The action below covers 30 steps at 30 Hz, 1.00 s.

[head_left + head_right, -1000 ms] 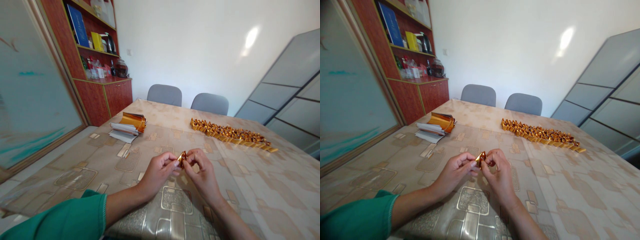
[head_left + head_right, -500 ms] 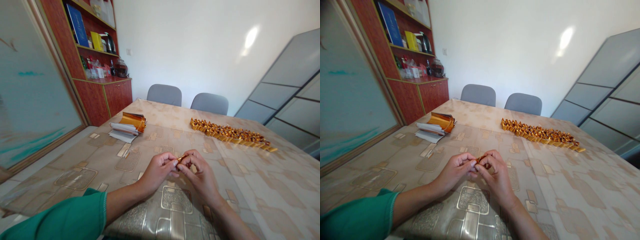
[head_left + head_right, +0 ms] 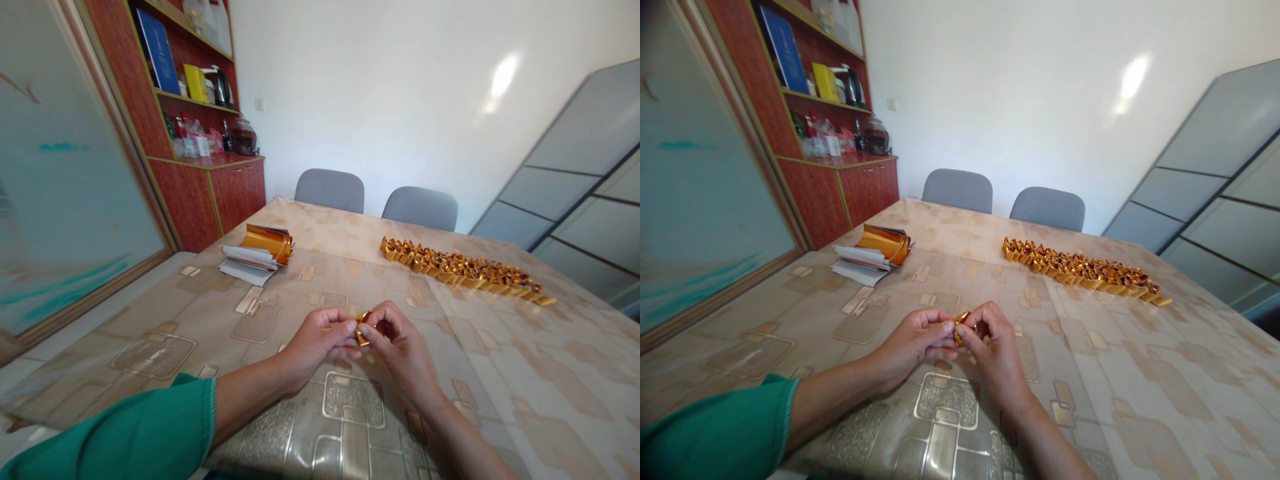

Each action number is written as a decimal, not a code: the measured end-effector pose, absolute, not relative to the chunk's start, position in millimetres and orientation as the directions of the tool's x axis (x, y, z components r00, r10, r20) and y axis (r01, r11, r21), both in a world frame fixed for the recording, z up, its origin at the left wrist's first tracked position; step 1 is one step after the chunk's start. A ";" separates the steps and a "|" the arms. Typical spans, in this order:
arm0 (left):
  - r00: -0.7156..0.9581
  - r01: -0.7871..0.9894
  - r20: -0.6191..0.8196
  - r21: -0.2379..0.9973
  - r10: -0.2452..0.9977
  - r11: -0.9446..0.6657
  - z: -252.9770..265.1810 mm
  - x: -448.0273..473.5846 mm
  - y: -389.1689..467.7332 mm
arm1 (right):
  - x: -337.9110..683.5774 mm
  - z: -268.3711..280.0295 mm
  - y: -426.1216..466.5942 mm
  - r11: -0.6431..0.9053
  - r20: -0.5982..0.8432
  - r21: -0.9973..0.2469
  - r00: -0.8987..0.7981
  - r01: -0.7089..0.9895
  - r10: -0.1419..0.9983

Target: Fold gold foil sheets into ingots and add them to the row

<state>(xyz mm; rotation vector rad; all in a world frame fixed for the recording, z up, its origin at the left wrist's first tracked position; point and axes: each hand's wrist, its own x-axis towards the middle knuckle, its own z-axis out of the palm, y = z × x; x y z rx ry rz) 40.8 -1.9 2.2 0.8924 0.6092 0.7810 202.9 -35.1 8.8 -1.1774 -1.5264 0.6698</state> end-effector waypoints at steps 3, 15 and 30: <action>0.585 -0.326 -0.189 0.835 0.789 0.442 5.1 40.6 -1.5 | 203.9 8.6 -36.3 0.347 0.374 -0.881 0.023 0.322 0.927; 0.470 -0.451 -0.211 0.777 0.857 0.439 6.9 38.7 2.2 | 205.5 10.2 -34.9 0.365 0.389 -0.866 0.003 0.342 0.921; 0.482 -0.356 -0.260 0.815 0.837 0.458 4.1 37.7 3.1 | 207.0 4.5 -34.3 0.294 0.306 -0.913 -0.001 0.284 0.952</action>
